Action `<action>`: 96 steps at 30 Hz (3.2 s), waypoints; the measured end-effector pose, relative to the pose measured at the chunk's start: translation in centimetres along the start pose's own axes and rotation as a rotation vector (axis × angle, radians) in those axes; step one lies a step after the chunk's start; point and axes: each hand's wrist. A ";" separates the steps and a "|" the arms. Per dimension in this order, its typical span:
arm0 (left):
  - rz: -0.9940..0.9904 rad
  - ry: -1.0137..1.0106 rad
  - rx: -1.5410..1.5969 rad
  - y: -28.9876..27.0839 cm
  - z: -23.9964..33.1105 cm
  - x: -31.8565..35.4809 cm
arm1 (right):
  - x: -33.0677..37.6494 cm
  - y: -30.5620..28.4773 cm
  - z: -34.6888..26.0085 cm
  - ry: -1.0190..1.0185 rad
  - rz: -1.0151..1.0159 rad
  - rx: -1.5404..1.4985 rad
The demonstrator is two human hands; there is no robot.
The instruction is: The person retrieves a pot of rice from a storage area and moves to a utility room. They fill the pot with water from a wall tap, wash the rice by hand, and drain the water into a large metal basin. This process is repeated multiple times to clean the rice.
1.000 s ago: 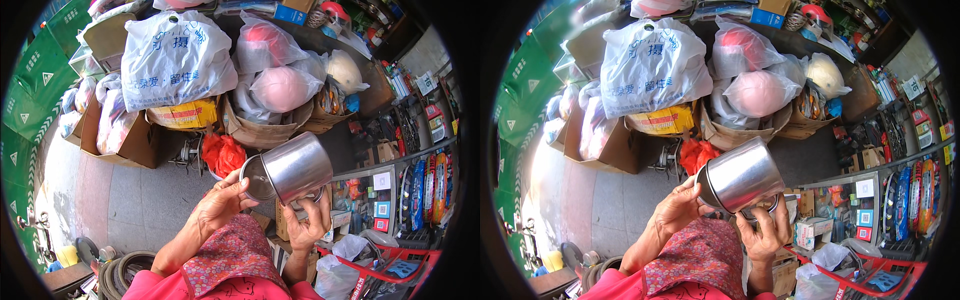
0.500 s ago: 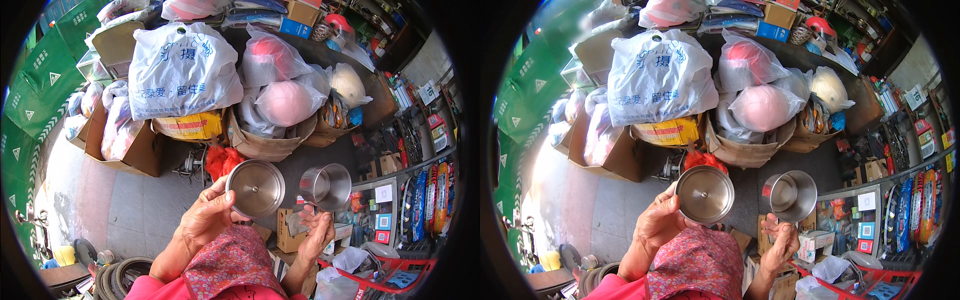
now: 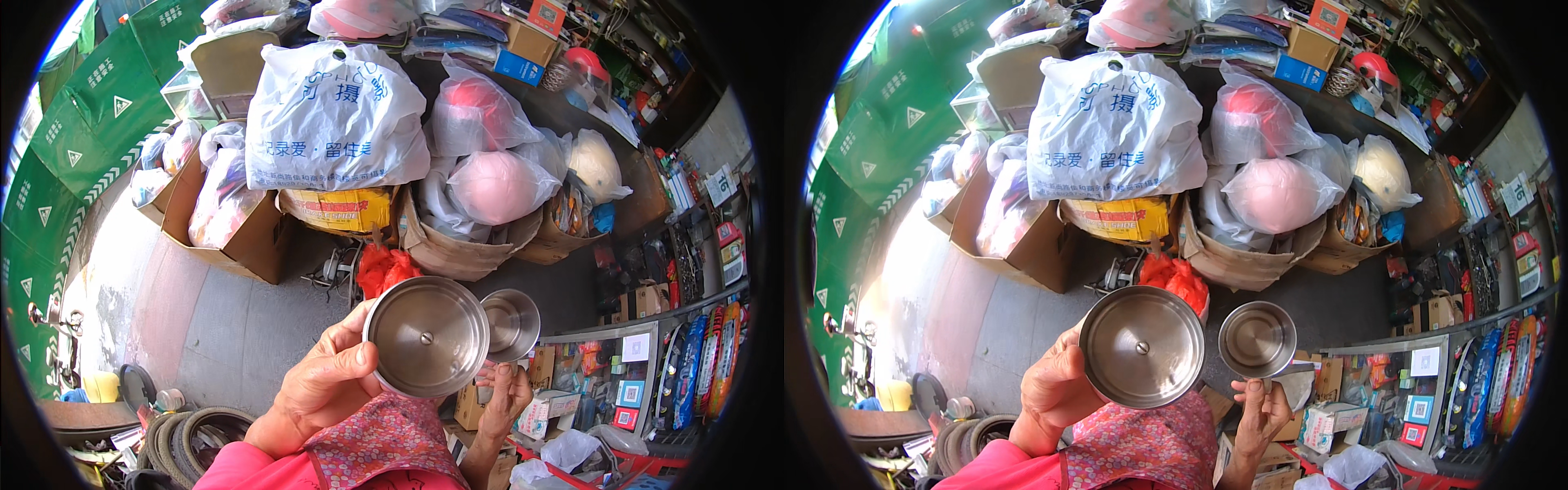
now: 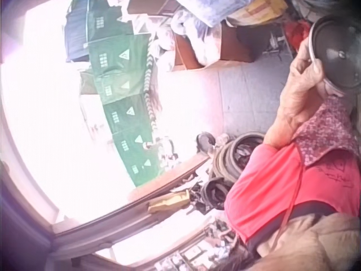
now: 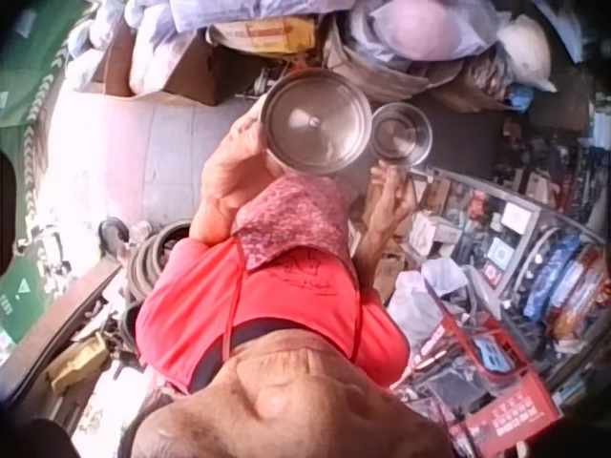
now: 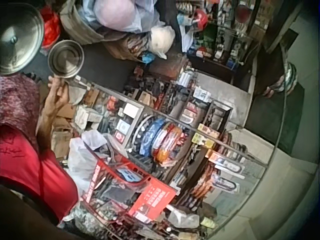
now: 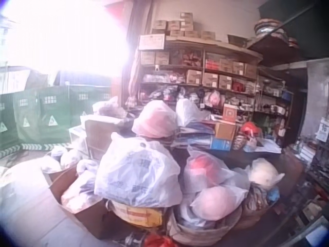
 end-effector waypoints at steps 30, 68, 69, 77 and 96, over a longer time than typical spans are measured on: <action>-0.003 0.108 -0.081 -9.5 22.3 12.8 | 11.5 24.4 0.5 -0.040 -0.283 0.000; -0.684 0.581 0.152 -0.5 31.8 -4.6 | -0.7 39.0 -2.5 -0.035 -0.284 0.055; -0.716 0.596 0.174 -0.3 31.8 -5.3 | -0.9 39.1 -2.7 -0.032 -0.273 0.055; -0.572 0.428 -0.012 -0.2 35.1 -6.7 | -1.1 39.1 -2.7 -0.015 -0.138 0.059; -0.629 0.345 -0.024 2.9 39.7 -10.5 | 1.2 45.4 -2.6 -0.020 0.157 0.030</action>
Point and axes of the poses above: each hand's wrist, its own x-axis away from the middle knuckle, its own y-axis out of the palm, z = x × y, and after that the axes turned 5 degrees about z, right-handed
